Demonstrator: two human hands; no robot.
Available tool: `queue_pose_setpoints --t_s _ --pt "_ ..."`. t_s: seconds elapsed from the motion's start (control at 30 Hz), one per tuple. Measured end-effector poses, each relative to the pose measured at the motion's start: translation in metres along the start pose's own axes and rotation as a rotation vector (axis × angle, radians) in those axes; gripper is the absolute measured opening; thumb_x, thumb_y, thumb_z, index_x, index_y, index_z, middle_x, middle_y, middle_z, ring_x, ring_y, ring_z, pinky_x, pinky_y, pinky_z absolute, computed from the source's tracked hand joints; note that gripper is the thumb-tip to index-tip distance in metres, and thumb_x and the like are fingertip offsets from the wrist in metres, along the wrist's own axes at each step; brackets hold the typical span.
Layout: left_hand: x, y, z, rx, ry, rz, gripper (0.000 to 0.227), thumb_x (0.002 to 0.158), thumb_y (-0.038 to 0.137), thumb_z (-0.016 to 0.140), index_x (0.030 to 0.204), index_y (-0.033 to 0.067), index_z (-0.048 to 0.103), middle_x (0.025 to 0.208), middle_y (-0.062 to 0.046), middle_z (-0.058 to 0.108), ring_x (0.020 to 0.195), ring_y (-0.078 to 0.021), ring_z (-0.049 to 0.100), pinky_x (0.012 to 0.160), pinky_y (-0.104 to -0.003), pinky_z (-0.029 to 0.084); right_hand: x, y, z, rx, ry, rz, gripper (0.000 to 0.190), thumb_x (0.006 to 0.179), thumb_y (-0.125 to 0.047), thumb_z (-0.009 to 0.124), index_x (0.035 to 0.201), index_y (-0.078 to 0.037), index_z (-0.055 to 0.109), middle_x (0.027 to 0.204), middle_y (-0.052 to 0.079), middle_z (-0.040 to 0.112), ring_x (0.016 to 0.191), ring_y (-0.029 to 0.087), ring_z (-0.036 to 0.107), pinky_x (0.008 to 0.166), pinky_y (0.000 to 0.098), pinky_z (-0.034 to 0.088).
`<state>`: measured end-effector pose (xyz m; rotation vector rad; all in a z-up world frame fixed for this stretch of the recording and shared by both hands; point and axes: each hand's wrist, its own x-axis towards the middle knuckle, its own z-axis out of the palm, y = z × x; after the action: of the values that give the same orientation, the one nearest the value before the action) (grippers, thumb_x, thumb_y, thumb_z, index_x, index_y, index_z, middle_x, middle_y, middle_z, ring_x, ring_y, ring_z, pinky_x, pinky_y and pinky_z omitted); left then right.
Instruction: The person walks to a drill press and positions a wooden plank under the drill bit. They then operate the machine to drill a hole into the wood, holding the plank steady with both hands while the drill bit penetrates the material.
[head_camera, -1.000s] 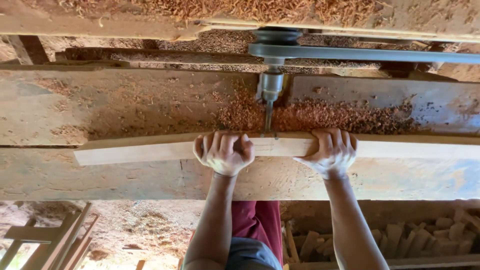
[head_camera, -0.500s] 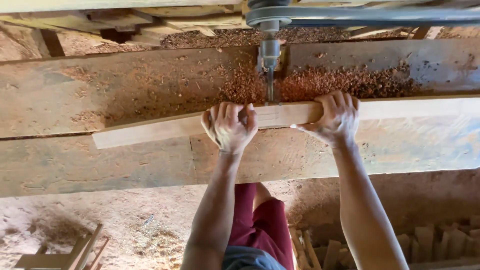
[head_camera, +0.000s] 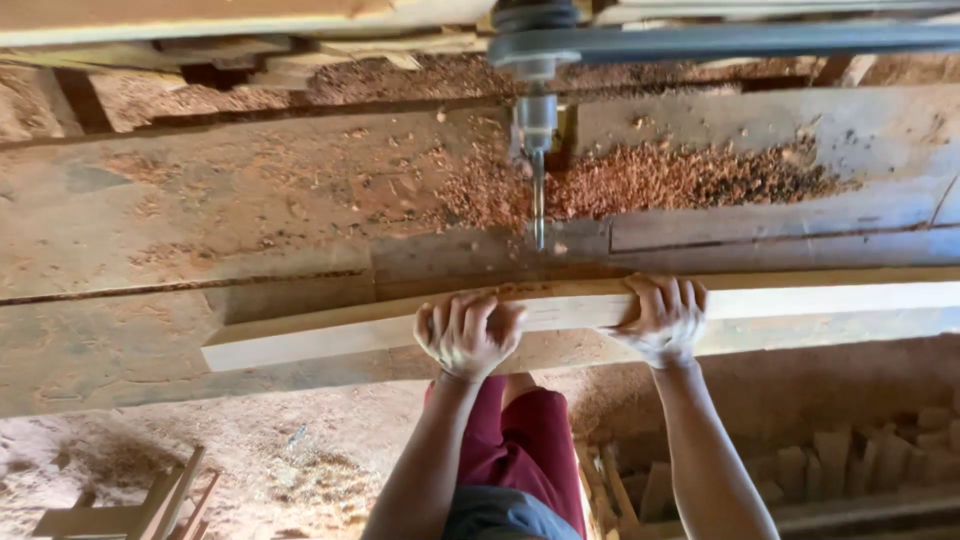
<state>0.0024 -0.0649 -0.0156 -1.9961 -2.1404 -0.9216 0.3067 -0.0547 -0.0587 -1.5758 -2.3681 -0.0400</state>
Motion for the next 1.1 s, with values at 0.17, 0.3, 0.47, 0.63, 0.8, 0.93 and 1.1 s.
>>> queue_pose_setpoints --t_s 0.17,0.3,0.47,0.63,0.8,0.93,1.1 --pt "-0.029 -0.005 -0.016 -0.029 0.017 0.138 0.026 0.088 0.058 0.066 0.090 0.0321 0.068 0.092 0.006 0.068 0.086 -0.0200 0.064 0.102 -0.049 0.037 -0.009 -0.012 -0.010 -0.042 0.184 -0.074 0.040 0.099 -0.055 0.048 0.102 -0.023 0.073 0.099 0.002 0.066 0.085 0.025 0.065 0.083 0.0437 0.047" --pt "-0.048 -0.001 -0.025 -0.088 0.039 0.143 0.044 0.092 0.061 0.068 0.114 0.0250 0.059 0.109 0.002 0.061 0.110 -0.0194 0.058 0.115 -0.044 0.027 -0.024 -0.020 -0.012 -0.100 0.289 -0.075 0.051 0.097 -0.067 0.049 0.104 -0.021 0.070 0.105 0.003 0.066 0.092 0.026 0.064 0.085 0.0442 0.046" --pt "-0.087 0.000 -0.020 -0.081 0.061 0.131 0.045 0.089 0.059 0.073 0.113 0.0231 0.063 0.107 -0.001 0.058 0.111 -0.0235 0.056 0.121 -0.048 0.024 -0.025 -0.033 -0.023 -0.105 0.350 -0.065 0.046 0.100 -0.062 0.058 0.105 -0.018 0.067 0.107 0.006 0.065 0.096 0.029 0.060 0.086 0.0433 0.044" --pt "-0.129 -0.005 -0.015 -0.081 0.076 0.150 0.031 0.088 0.055 0.075 0.104 0.0303 0.067 0.109 0.003 0.056 0.114 -0.0235 0.055 0.112 -0.058 0.031 -0.045 -0.033 -0.020 -0.095 0.380 -0.072 0.051 0.099 -0.067 0.060 0.107 -0.016 0.063 0.110 0.009 0.064 0.098 0.032 0.056 0.086 0.0465 0.044" --pt "-0.127 -0.002 -0.014 -0.067 0.088 0.141 0.033 0.086 0.056 0.077 0.103 0.0298 0.067 0.108 0.001 0.056 0.113 -0.0245 0.056 0.116 -0.059 0.027 -0.048 -0.034 -0.019 -0.099 0.382 -0.062 0.052 0.097 -0.067 0.064 0.108 -0.016 0.063 0.110 0.010 0.064 0.098 0.032 0.057 0.086 0.0470 0.044" --pt "-0.127 -0.001 -0.014 -0.054 0.094 0.127 0.031 0.088 0.057 0.073 0.103 0.0300 0.067 0.108 0.001 0.056 0.113 -0.0242 0.056 0.121 -0.059 0.023 -0.051 -0.032 -0.017 -0.099 0.378 -0.052 0.056 0.096 -0.071 0.063 0.109 -0.017 0.062 0.111 0.009 0.064 0.098 0.031 0.057 0.087 0.0469 0.043" --pt "-0.125 -0.001 -0.013 -0.065 0.092 0.131 0.032 0.088 0.056 0.073 0.105 0.0296 0.067 0.109 0.001 0.056 0.113 -0.0248 0.056 0.120 -0.060 0.023 -0.054 -0.031 -0.014 -0.085 0.378 -0.043 0.059 0.096 -0.074 0.060 0.109 -0.017 0.063 0.111 0.008 0.065 0.098 0.031 0.057 0.088 0.0469 0.043"
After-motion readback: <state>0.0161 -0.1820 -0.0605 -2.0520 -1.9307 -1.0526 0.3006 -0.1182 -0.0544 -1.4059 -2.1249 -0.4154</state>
